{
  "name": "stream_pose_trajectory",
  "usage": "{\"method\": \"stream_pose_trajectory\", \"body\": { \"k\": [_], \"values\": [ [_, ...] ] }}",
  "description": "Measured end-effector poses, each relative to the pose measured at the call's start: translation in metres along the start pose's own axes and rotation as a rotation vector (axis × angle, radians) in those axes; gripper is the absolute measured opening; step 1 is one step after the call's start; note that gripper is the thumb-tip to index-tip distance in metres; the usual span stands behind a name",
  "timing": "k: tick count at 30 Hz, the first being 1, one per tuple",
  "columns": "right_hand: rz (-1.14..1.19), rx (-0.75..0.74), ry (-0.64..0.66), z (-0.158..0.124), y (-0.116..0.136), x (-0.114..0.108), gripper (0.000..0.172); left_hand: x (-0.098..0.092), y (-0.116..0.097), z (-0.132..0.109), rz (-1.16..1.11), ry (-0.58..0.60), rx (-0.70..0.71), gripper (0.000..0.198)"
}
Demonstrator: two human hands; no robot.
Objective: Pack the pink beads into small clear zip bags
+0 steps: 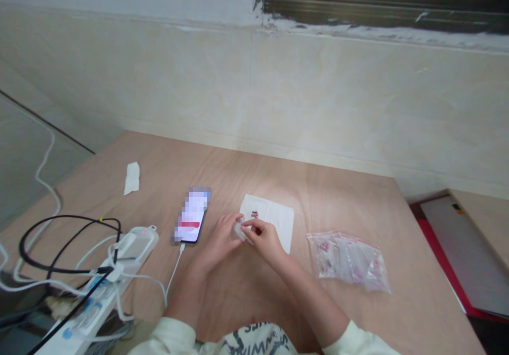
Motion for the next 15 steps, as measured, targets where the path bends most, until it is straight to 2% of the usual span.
{"method": "stream_pose_trajectory", "body": {
  "k": [2, 4, 7, 11, 15],
  "values": [
    [0.048, 0.014, 0.014, 0.000, -0.002, -0.001, 0.023, -0.002, -0.002, -0.001, -0.011, -0.020, -0.002, 0.045],
    [0.004, 0.046, -0.107, -0.001, -0.009, -0.016, 0.022, -0.004, -0.004, -0.003, -0.020, -0.025, -0.014, 0.050],
    [-0.220, 0.128, -0.257, -0.003, -0.021, -0.033, 0.017, -0.008, -0.008, -0.006, -0.023, -0.018, -0.041, 0.051],
    [-0.471, 0.202, -0.272, 0.002, -0.027, -0.029, 0.016, -0.010, -0.008, -0.014, -0.016, -0.034, -0.033, 0.052],
    [-0.539, 0.230, -0.306, 0.003, -0.025, -0.029, 0.018, -0.010, -0.001, -0.022, 0.005, -0.073, -0.003, 0.052]
  ]
}}
Point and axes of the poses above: each hand's wrist, its own z-axis towards the middle knuckle, its own x-axis out of the palm, y = z × x, the point moved 10 cm from there along z, towards the middle knuckle, and after that the axes turned 9 degrees about y, right-handed, at the moved point
